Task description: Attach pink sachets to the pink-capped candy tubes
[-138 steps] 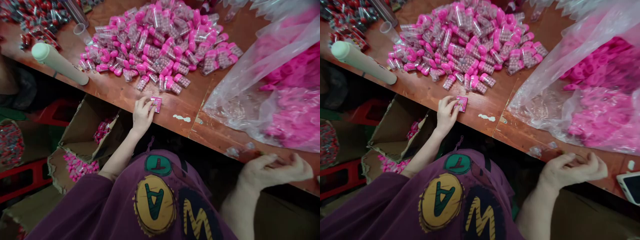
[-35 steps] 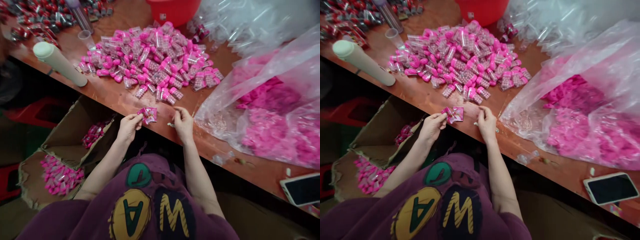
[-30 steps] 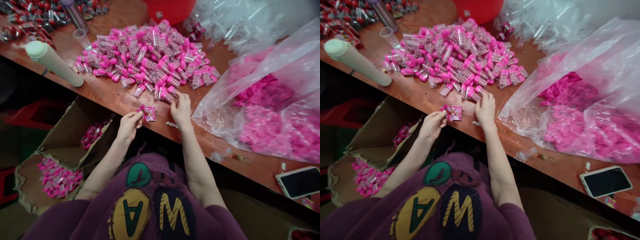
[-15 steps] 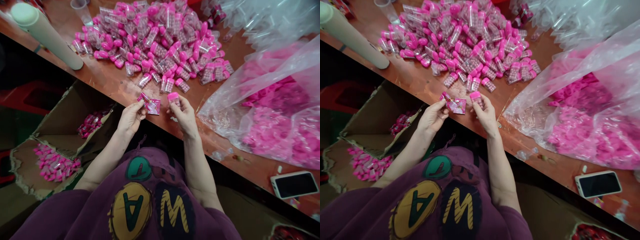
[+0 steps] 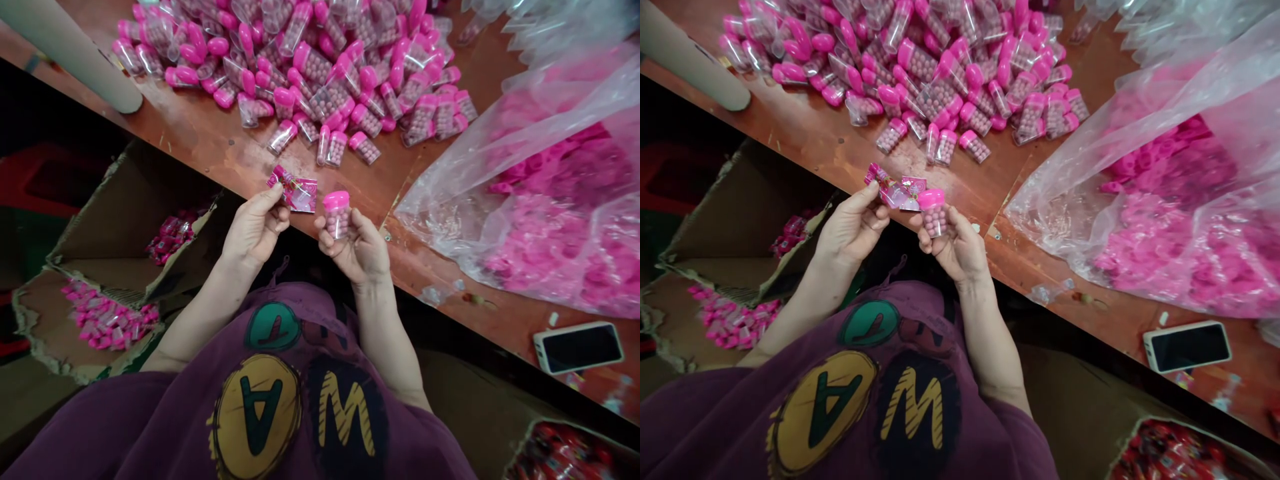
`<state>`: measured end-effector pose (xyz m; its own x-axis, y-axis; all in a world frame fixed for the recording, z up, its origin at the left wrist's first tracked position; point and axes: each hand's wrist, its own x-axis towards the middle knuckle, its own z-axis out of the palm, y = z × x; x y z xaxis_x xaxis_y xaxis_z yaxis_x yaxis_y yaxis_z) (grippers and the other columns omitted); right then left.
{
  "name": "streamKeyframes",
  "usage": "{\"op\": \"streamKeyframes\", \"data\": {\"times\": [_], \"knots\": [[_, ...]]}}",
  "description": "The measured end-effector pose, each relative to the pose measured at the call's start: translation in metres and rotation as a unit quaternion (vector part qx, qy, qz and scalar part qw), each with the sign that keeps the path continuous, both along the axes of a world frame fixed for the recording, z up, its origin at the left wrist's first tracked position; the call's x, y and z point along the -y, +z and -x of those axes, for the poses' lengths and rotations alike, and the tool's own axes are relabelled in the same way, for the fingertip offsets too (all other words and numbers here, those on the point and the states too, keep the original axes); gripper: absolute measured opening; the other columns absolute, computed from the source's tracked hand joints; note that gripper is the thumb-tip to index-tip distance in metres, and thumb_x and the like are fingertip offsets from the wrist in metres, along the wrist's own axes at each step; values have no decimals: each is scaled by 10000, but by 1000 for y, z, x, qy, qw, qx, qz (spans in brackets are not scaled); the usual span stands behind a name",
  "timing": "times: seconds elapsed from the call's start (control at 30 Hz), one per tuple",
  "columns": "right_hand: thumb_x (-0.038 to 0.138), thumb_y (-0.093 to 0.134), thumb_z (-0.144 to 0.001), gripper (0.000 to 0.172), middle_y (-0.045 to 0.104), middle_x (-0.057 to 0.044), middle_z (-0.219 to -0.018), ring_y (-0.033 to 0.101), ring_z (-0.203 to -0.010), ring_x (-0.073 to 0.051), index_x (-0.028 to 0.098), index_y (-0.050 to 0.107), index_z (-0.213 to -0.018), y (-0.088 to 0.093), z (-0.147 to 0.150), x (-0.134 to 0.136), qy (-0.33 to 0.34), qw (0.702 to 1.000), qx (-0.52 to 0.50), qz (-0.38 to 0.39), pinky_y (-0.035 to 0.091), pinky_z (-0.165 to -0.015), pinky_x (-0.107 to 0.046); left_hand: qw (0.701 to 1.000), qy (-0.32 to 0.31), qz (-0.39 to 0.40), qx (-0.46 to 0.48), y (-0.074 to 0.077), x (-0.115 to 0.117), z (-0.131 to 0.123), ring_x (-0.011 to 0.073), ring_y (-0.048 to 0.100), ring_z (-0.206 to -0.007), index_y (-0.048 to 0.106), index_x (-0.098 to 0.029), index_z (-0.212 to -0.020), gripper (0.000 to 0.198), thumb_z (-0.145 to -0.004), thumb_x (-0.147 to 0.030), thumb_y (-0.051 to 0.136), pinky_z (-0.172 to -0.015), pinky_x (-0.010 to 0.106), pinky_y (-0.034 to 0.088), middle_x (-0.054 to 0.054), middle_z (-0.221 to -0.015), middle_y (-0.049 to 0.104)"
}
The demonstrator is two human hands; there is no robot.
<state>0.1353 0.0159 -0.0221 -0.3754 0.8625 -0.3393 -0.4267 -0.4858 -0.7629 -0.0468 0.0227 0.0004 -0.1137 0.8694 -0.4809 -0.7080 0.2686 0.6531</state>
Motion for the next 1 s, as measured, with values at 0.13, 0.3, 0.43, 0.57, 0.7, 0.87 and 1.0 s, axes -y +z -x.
{"op": "streamKeyframes", "data": {"times": [0.13, 0.3, 0.43, 0.57, 0.7, 0.87, 1.0], "knots": [[537, 499, -977, 362, 738, -70, -938, 603, -675, -148, 210, 652, -979, 0, 1, 4, -15, 1000, -9, 22, 499, -551, -277, 999, -2, 35, -10, 3, 1, 2, 33, 536, -495, 631, -152, -729, 248, -860, -223, 829, -411, 145, 336, -25, -633, 621], [531, 568, -933, 340, 747, -74, -962, 629, -719, -159, 216, 664, -1019, 0, 2, 9, -13, 1000, -21, 7, 503, -572, -275, 999, 4, 35, -4, 7, 3, 1, 34, 539, -489, 638, -154, -747, 229, -871, -215, 820, -415, 146, 344, -25, -641, 622], [545, 592, -926, 362, 769, -75, -1013, 655, -751, -163, 225, 672, -1074, -2, 1, 11, -18, 1000, -5, -17, 525, -602, -282, 999, -6, 45, -3, 6, 4, -2, 36, 545, -489, 638, -155, -743, 232, -877, -221, 815, -411, 144, 339, -25, -639, 620], [567, 601, -944, 391, 766, -63, -1034, 662, -765, -153, 232, 660, -1136, -2, 4, 14, -21, 999, 8, -31, 531, -607, -269, 999, -12, 45, -6, 1, 4, -4, 32, 545, -496, 641, -153, -751, 230, -863, -223, 828, -410, 141, 337, -26, -647, 624], [569, 607, -969, 402, 762, -56, -1034, 640, -718, -125, 226, 632, -1177, 2, 14, 21, -53, 998, 5, -46, 509, -575, -246, 999, 0, 44, -1, -8, 4, -6, 26, 543, -506, 634, -142, -750, 244, -848, -223, 842, -419, 139, 352, -27, -660, 629], [580, 584, -989, 406, 756, -40, -996, 636, -667, -119, 247, 568, -1220, 2, 32, 30, -99, 994, 21, -46, 498, -551, -255, 999, 6, 36, 5, -14, 5, -10, 33, 545, -515, 626, -145, -737, 263, -864, -248, 832, -445, 140, 385, -30, -634, 606], [590, 528, -1020, 415, 754, -31, -1004, 634, -636, -112, 272, 522, -1287, -1, 41, 36, -115, 991, 37, -51, 455, -496, -246, 1000, -11, 29, 3, -15, 6, -13, 51, 542, -505, 626, -156, -730, 289, -878, -303, 826, -483, 163, 437, -29, -602, 590]]}}
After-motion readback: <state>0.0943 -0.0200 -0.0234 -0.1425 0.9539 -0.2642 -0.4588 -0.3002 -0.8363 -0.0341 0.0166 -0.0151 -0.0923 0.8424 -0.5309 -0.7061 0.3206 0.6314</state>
